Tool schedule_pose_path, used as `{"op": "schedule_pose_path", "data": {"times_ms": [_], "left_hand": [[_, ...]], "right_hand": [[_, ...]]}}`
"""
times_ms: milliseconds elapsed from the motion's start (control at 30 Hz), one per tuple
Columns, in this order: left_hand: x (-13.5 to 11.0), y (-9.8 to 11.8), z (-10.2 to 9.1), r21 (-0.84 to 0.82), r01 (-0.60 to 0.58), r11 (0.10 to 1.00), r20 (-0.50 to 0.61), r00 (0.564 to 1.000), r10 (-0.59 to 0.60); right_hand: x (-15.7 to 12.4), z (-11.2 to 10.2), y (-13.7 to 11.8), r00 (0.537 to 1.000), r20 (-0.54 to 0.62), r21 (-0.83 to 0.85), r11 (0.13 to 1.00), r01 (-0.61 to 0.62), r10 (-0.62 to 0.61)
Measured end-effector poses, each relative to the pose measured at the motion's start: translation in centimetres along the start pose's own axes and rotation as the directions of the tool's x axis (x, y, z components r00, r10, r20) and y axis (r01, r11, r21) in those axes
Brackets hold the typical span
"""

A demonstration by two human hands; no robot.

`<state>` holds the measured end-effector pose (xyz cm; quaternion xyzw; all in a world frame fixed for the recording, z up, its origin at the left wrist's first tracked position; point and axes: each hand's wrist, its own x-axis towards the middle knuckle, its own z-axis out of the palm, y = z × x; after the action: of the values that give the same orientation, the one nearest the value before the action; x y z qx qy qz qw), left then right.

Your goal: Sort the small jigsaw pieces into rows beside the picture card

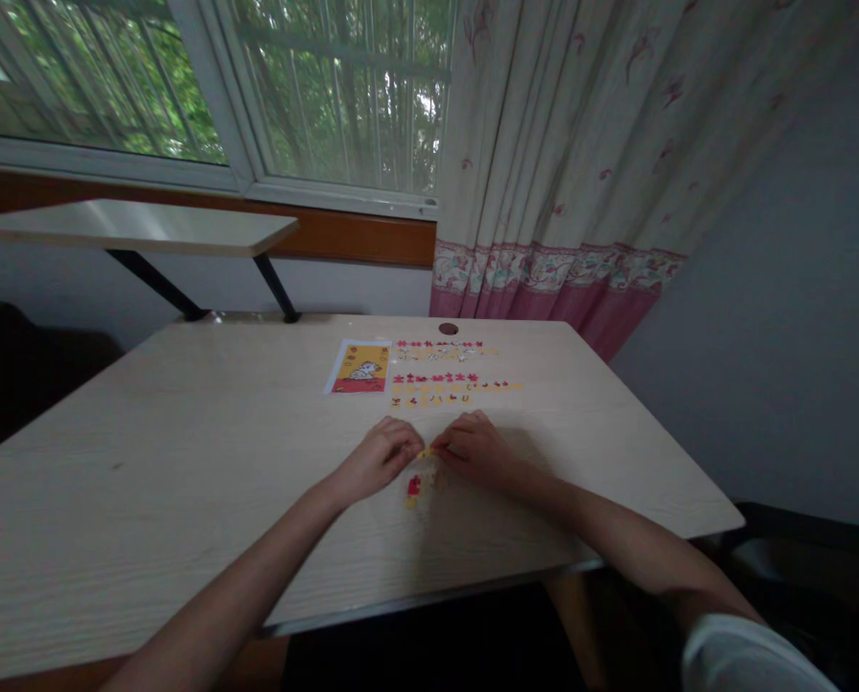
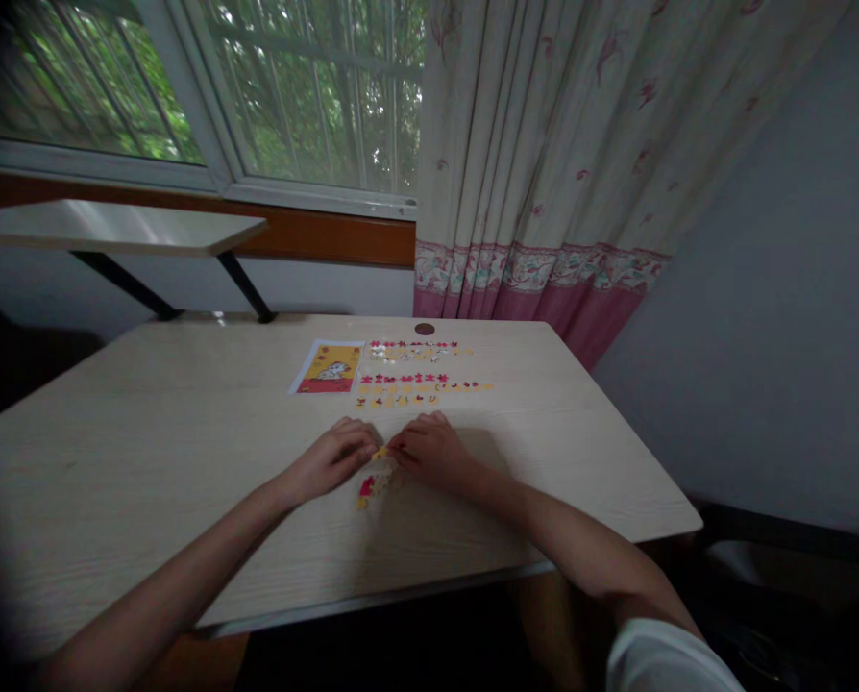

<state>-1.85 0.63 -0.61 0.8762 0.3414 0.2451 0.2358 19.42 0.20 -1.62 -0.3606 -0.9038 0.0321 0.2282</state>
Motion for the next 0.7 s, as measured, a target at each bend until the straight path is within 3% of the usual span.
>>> {"op": "schedule_pose_path", "data": {"times_ms": [167, 367, 500, 700], "left_hand": [[0.1, 0.1, -0.2, -0.011, 0.027, 1.0, -0.059, 0.998, -0.028], [0.0, 0.0, -0.3, 0.099, 0.012, 0.995, -0.061, 0.998, -0.006], [-0.2, -0.1, -0.2, 0.174, -0.001, 0.985, -0.035, 0.999, 0.008], [-0.2, -0.3, -0.1, 0.192, -0.002, 0.981, -0.023, 1.0, 0.007]], "right_hand": [[0.0, -0.5, 0.6, 0.996, -0.087, -0.035, 0.999, -0.004, 0.001], [-0.1, -1.1, 4.3, 0.935, -0.307, 0.011, 0.983, -0.185, 0.179], [-0.3, -1.1, 6.0, 0.914, -0.305, 0.039, 0.963, -0.267, 0.266], [-0.3, -0.8, 6.2, 0.924, -0.29, 0.038, 0.967, -0.25, 0.25]]}}
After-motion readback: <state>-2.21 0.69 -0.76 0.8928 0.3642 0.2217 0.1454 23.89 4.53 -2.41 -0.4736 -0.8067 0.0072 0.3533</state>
